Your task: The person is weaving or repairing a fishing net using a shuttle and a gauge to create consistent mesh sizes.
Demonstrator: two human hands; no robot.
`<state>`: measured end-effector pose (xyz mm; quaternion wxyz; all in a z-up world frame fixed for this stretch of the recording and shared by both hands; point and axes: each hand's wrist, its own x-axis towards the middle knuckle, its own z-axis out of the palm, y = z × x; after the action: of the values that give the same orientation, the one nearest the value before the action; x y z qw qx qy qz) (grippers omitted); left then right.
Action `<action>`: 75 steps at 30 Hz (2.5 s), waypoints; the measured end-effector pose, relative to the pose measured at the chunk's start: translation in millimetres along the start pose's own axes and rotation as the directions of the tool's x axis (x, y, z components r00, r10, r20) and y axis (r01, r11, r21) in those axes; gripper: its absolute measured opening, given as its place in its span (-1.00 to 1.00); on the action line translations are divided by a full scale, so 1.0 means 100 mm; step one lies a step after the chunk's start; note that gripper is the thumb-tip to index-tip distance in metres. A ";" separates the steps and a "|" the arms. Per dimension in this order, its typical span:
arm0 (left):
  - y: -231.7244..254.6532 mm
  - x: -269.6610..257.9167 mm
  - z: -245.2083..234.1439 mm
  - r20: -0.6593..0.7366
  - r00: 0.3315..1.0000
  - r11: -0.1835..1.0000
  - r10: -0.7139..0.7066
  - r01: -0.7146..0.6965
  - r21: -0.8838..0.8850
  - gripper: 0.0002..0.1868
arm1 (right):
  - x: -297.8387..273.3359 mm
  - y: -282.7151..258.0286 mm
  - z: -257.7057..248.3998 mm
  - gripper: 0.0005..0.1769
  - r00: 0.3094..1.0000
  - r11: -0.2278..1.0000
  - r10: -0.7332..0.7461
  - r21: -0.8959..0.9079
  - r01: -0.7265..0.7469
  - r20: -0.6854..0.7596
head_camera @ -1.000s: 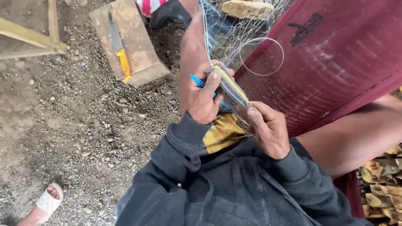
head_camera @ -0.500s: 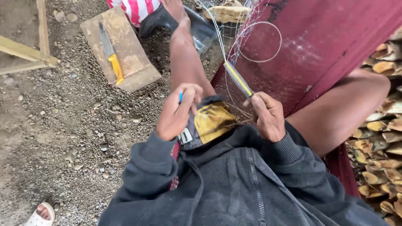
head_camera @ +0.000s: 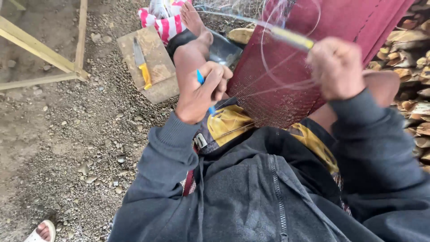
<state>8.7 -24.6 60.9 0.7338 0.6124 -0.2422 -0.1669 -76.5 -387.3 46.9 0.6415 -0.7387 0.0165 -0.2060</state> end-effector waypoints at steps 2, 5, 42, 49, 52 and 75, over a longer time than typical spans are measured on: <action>0.09 0.12 0.19 -0.014 0.998 0.990 0.057 -0.059 -0.131 -0.58 | 0.28 -0.31 -0.35 -0.64 0.973 0.919 -0.180 -0.328 0.220 0.146; 0.12 0.36 0.38 -0.115 0.967 0.894 0.226 -0.253 -0.369 -0.45 | 0.53 -0.70 -0.67 -0.57 0.879 0.601 -0.306 -0.642 0.476 0.366; -0.13 -1.63 1.79 0.721 0.485 0.621 0.495 -0.778 0.097 -0.82 | -0.74 0.82 -0.14 -0.80 0.989 0.846 0.118 -0.530 -0.055 0.087; -0.27 -1.57 2.30 0.648 0.287 0.280 0.705 -0.953 0.118 -0.62 | -0.75 1.19 -0.02 -0.90 0.968 0.965 0.240 -0.128 -0.229 0.076; -0.34 -1.48 2.42 0.717 0.319 0.310 0.620 -0.939 0.150 -0.94 | -0.72 1.13 0.11 -0.83 0.977 0.921 0.212 -0.335 -0.200 -0.001; -0.33 -1.22 2.52 0.549 0.284 0.093 0.786 -0.932 0.349 -0.55 | -0.67 1.17 0.45 -0.73 0.993 0.632 0.049 -0.773 0.055 0.111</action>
<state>-231.1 -171.2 43.7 0.4061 0.5277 -0.6736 0.3208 -95.3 -346.3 -87.5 0.2623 -0.9534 0.0631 -0.1348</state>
